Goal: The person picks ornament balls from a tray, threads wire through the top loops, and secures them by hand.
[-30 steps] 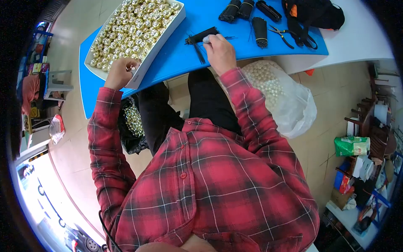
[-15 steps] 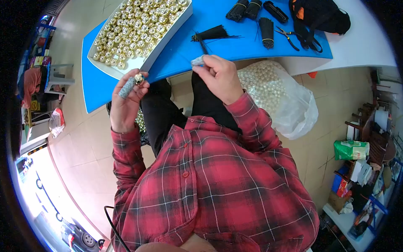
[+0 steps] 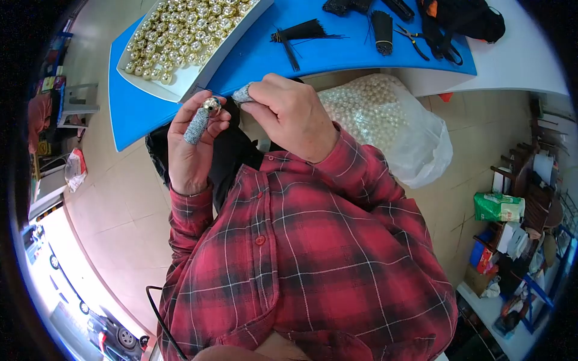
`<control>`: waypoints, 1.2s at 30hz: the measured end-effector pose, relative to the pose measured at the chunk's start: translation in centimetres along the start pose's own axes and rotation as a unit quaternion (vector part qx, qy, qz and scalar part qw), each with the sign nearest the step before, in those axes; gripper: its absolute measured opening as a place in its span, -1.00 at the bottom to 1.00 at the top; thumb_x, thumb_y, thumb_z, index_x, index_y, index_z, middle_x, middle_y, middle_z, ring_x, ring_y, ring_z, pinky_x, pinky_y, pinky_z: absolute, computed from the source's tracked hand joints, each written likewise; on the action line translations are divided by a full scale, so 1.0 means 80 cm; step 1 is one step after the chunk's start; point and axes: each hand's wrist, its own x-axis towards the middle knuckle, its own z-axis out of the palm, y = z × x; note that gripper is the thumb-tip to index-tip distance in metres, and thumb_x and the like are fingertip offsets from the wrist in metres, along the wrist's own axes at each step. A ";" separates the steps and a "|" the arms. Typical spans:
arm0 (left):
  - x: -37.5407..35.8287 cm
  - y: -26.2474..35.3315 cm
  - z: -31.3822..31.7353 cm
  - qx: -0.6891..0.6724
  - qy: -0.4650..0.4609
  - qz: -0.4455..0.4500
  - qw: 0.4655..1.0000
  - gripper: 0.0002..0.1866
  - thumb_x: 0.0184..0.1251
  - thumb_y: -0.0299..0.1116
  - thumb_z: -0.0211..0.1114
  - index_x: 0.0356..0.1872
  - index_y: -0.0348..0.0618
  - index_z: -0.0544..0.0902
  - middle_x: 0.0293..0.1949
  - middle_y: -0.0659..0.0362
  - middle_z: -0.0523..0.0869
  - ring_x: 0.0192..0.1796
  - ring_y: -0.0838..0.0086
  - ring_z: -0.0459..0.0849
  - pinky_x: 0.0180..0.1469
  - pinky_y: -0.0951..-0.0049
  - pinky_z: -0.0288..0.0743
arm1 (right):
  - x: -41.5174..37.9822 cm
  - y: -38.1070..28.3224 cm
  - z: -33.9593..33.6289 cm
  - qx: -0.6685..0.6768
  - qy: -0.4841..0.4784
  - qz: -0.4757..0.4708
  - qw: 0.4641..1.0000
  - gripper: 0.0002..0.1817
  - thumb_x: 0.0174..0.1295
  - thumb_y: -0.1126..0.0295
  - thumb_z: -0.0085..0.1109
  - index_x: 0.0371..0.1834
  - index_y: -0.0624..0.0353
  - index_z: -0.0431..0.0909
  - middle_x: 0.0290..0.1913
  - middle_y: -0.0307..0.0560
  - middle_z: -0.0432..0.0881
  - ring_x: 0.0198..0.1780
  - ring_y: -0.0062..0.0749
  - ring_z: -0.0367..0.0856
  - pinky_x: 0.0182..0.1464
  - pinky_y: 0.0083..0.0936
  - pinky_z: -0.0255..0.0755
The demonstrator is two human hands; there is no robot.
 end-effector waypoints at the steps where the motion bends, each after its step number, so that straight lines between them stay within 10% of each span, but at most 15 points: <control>1: 0.000 -0.002 0.000 -0.001 0.003 0.004 1.000 -0.60 0.40 -0.44 0.17 0.22 -0.34 0.45 0.06 -0.10 0.60 -0.09 0.26 0.68 -0.01 0.42 0.60 | 0.000 -0.001 0.001 0.000 -0.001 -0.002 1.000 -0.88 0.07 0.62 0.27 -0.43 0.26 0.48 -0.52 -0.26 0.38 -0.57 -0.53 0.16 -0.51 -0.57 0.08; 19: -0.004 -0.011 0.012 0.003 0.030 0.005 1.000 -0.64 0.35 -0.58 0.20 0.15 -0.44 0.47 -0.10 -0.06 0.66 -0.16 0.26 0.73 -0.08 0.44 0.65 | 0.001 -0.002 0.000 0.030 -0.063 0.044 0.997 -0.87 0.10 0.52 0.23 -0.46 0.22 0.45 -0.56 -0.13 0.44 -0.61 -0.30 0.28 -0.48 -0.39 0.22; 36: -0.010 -0.015 0.005 0.032 0.018 -0.007 0.999 -0.66 0.35 -0.56 0.21 0.12 -0.43 0.49 -0.11 -0.03 0.66 -0.18 0.29 0.72 -0.09 0.45 0.64 | 0.003 0.005 -0.002 0.105 -0.115 0.073 0.985 -0.96 0.13 0.60 0.23 -0.39 0.28 0.55 -0.55 -0.31 0.42 -0.58 -0.66 0.13 -0.53 -0.66 0.04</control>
